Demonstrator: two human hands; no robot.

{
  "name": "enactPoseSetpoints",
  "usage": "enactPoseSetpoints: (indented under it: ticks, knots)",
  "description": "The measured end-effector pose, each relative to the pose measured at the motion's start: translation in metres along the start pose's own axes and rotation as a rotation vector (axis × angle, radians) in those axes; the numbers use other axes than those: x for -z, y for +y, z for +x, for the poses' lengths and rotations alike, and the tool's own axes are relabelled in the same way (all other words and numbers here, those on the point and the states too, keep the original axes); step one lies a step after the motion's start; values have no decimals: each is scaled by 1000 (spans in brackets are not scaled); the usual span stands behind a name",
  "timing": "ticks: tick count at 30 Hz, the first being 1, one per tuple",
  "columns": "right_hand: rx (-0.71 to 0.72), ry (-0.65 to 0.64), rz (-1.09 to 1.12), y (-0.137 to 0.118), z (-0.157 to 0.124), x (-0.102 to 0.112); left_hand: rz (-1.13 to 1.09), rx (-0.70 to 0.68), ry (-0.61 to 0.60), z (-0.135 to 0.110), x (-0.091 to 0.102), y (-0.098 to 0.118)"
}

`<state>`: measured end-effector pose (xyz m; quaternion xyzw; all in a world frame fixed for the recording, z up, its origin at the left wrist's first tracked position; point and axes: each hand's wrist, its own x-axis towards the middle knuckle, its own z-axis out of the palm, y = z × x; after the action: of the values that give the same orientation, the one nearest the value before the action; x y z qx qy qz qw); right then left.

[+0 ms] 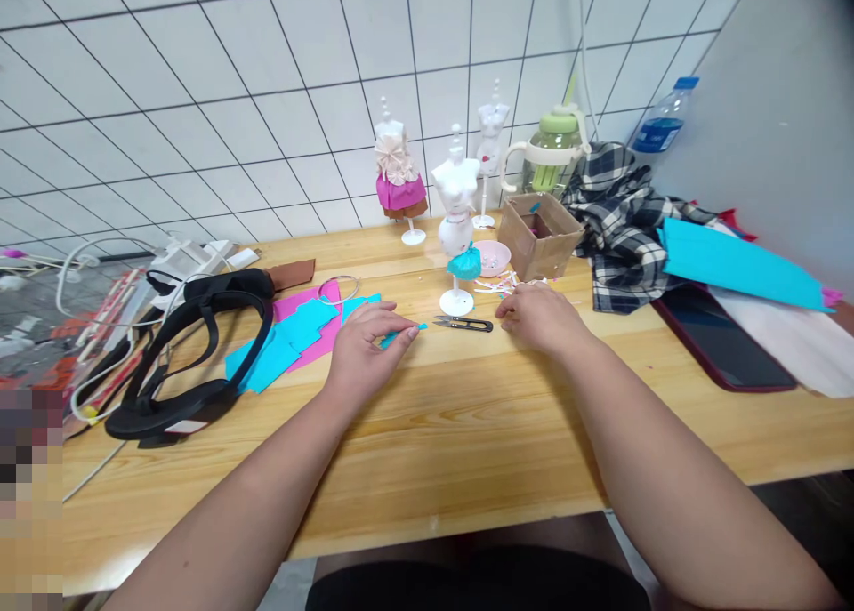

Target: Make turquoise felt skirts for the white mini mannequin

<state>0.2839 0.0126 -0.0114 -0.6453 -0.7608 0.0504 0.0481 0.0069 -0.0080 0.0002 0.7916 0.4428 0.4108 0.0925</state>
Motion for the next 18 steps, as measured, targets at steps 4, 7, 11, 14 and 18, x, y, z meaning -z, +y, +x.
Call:
enactPoseSetpoints:
  ticks: [4,7,11,14,18]
  knots:
    - [-33,2,-71,-9,-1,1,12,9,3,1,1,0]
    - [-15,1,-122,-14,-3,0,7,10,-20,1,0,1]
    - [22,101,-170,-16,-8,2,-8,94,-37,-1,-4,2]
    - [-66,289,-63,-17,-10,9,-36,231,-27,-2,-5,3]
    - [-76,421,473,-36,-11,13,-145,441,-69,0,-5,6]
